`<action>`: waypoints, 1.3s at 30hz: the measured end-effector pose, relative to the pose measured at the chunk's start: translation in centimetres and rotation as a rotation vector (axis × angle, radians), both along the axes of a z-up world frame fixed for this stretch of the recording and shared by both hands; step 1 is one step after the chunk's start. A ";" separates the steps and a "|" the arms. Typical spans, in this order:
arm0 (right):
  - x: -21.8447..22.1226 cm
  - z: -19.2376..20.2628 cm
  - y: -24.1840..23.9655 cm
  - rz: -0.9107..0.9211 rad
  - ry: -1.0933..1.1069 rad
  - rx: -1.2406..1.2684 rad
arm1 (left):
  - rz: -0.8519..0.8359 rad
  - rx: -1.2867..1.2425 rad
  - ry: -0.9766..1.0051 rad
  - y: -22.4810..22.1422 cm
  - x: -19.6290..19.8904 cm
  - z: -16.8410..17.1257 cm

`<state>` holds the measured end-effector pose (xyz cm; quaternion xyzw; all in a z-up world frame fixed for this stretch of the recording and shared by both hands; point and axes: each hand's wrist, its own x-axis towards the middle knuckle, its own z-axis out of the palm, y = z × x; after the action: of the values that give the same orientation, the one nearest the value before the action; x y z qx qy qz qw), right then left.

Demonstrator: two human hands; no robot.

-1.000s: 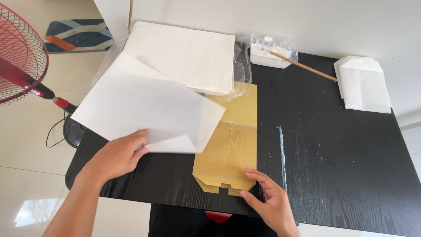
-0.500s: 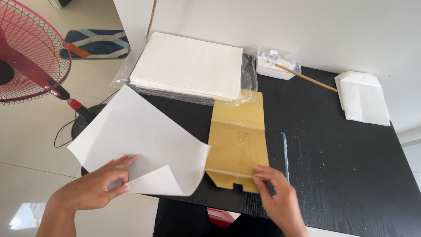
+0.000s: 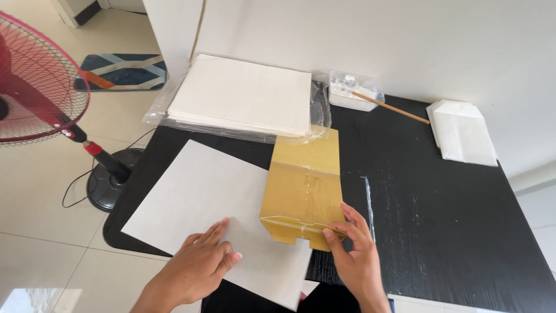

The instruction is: Manually folding and gluing paper sheets to create bags using a template and a brush.

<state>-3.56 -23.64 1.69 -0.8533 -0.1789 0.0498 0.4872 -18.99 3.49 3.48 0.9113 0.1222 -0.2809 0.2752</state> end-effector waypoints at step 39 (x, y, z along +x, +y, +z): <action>0.7 -4.1 0.4 0.050 -0.076 -0.017 | 0.002 0.475 -0.747 -0.5 6.3 -10.8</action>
<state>-2.84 -23.25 -2.46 -0.8539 -0.2180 0.0308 0.4715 -12.70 2.97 -7.35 0.9882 0.0763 0.1037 0.0836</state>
